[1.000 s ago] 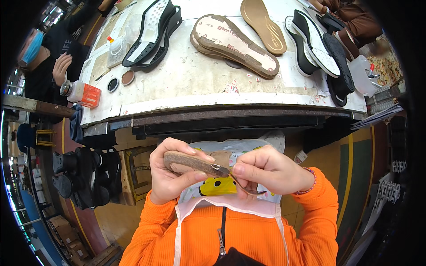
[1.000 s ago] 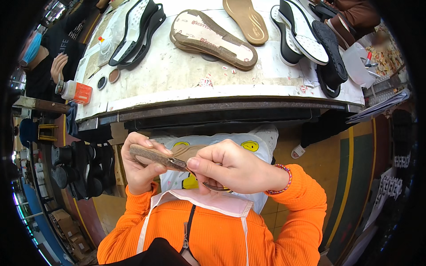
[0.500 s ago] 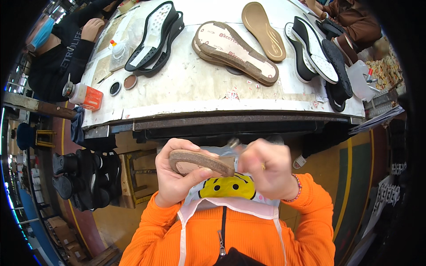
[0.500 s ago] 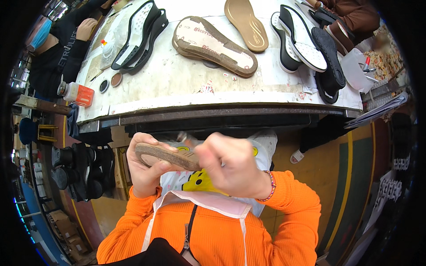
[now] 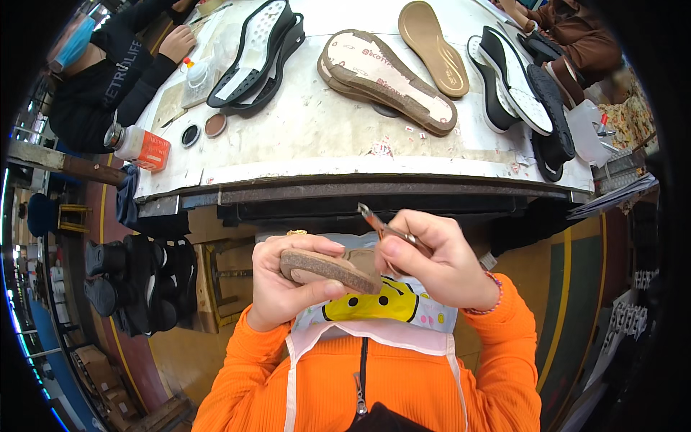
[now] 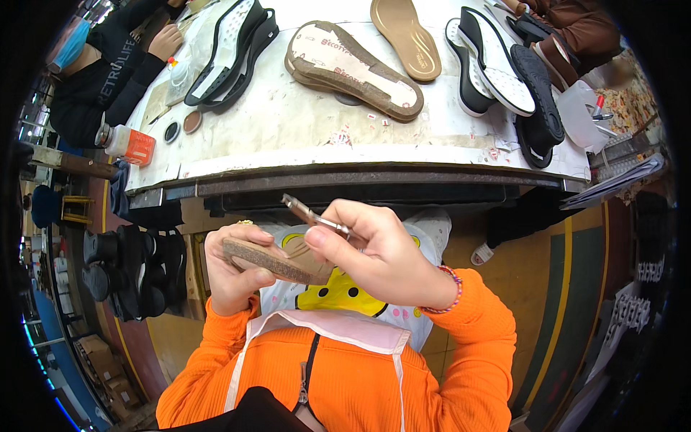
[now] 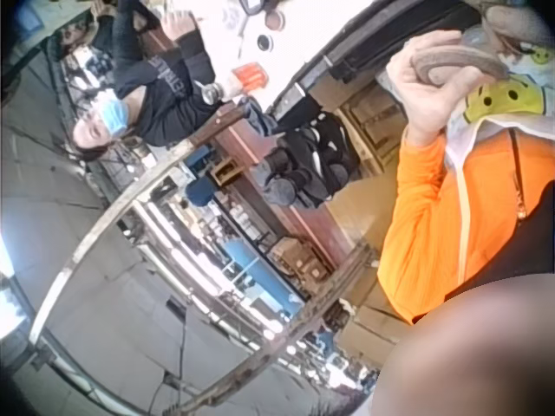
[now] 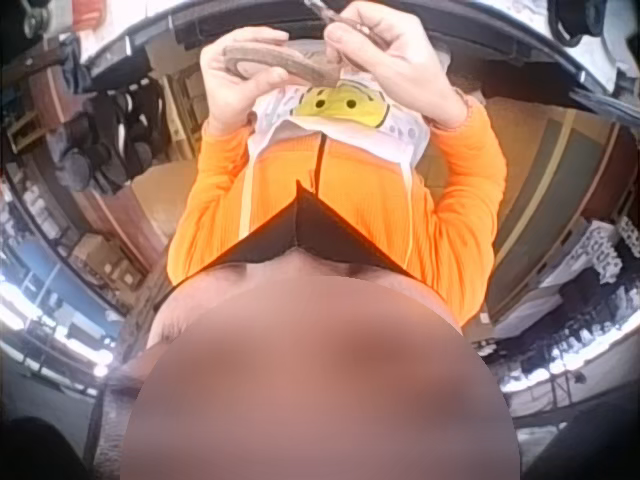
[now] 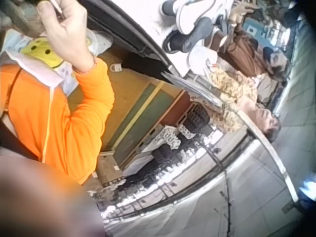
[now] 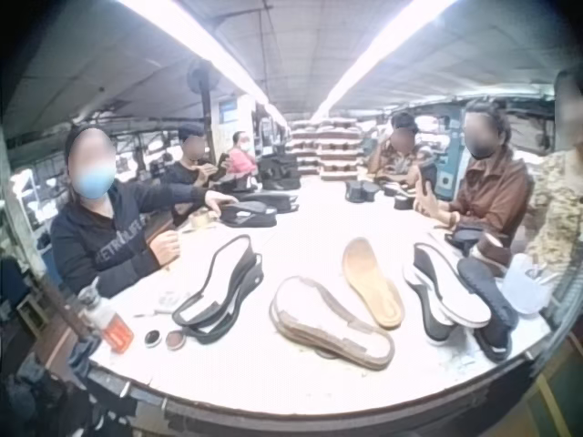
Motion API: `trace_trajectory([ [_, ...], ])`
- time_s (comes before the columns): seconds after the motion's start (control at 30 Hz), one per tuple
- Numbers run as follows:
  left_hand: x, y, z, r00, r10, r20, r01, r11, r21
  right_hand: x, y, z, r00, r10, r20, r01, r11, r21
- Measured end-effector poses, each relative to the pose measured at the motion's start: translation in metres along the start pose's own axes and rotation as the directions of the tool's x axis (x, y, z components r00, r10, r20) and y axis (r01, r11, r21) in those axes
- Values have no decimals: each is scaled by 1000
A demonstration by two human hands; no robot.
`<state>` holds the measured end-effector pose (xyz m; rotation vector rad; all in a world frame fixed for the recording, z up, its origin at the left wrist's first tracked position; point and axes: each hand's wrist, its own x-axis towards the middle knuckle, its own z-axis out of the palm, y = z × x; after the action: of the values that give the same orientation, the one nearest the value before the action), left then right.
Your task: The person uses a small metal tool to scrape and clean the edge of a shoe sole. They hold the sole in one hand and repeatedly scrape along its perimeter with the tool in the other hand, working on the same sole throughout the clip.
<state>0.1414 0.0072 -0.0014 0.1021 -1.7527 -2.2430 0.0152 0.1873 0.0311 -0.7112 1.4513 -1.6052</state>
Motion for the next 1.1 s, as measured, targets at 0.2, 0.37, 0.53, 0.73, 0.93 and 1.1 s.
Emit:
trace_trajectory([
  [0.2, 3, 4, -3, 998, 27, 55, -28, 999, 16, -12, -22, -11, 999, 54, -7, -54, 998, -28],
  [0.37, 4, 5, -2, 997, 63, 50, -68, 991, 119, -17, -26, -9, 954, 125, 274, -110, 991, -69],
  [0.53, 3, 5, -3, 991, 71, 109, -80, 994, 80, -15, -18, -5, 930, 200, 310, -208, 978, -6],
  [0.73, 2, 6, -1, 991, 70, 111, -79, 994, 79, -14, -17, -3, 927, 205, 315, -225, 974, 28],
  [0.93, 4, 7, -2, 982, 109, 156, -133, 979, 157, -11, -18, -5, 902, 262, 343, -307, 948, 83],
  [1.1, 6, 13, 3, 984, 152, 92, -171, 950, 259, -14, -8, -1, 976, -95, 197, 170, 896, -411],
])
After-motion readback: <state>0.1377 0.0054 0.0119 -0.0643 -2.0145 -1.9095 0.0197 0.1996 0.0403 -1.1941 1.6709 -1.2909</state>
